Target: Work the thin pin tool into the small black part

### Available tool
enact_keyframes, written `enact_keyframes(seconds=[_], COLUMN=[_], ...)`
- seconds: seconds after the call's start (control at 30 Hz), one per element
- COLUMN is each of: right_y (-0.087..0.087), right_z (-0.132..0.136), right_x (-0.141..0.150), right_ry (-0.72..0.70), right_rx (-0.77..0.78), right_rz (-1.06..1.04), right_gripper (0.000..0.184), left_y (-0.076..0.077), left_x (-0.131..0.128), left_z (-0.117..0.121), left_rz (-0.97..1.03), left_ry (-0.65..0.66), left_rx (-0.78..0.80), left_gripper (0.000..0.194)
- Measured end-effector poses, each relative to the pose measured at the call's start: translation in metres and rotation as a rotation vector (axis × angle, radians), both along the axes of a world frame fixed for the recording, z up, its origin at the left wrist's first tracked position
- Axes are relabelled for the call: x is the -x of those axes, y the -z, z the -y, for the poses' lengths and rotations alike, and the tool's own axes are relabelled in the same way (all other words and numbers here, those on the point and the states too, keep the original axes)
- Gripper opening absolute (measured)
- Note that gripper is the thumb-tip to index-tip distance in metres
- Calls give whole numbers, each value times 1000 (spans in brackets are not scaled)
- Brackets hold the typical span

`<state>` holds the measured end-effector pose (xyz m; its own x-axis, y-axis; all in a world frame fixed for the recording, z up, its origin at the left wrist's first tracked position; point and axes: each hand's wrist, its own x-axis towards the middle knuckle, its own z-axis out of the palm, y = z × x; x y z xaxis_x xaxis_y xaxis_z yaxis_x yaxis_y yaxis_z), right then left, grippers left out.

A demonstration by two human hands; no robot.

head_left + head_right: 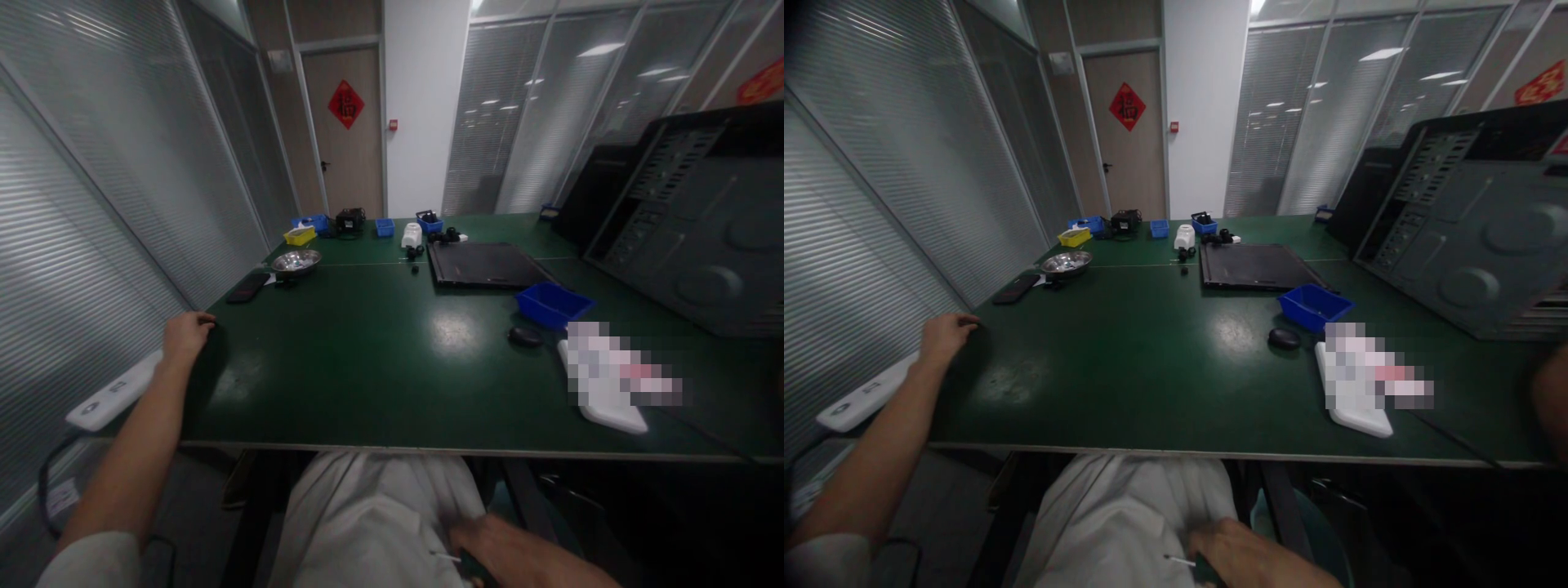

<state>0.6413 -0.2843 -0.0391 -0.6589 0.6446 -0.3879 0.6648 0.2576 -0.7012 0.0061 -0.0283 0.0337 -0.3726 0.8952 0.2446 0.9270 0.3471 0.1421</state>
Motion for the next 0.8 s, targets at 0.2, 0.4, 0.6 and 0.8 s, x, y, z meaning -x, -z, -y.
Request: enact_keyframes(seconds=[0.2, 0.4, 0.6, 0.8], right_y=[19, 7, 3, -2], right_z=[-3, -1, -4, -10], right_x=[-7, -10, -8, -3], right_ry=[-13, -12, 36, -69], right_rx=[0, 5, 47, -22], right_rz=[14, 47, 40, 58], right_gripper=[48, 49, 54, 48], left_y=[-2, -2, -3, -2], left_x=[-8, -16, -18, -22], left_z=[6, 7, 6, 8], left_rz=[-49, -118, -109, -41], left_ry=[22, 9, 21, 66], left_rx=[-15, -9, 17, -5], left_gripper=[31, 32, 33, 33])
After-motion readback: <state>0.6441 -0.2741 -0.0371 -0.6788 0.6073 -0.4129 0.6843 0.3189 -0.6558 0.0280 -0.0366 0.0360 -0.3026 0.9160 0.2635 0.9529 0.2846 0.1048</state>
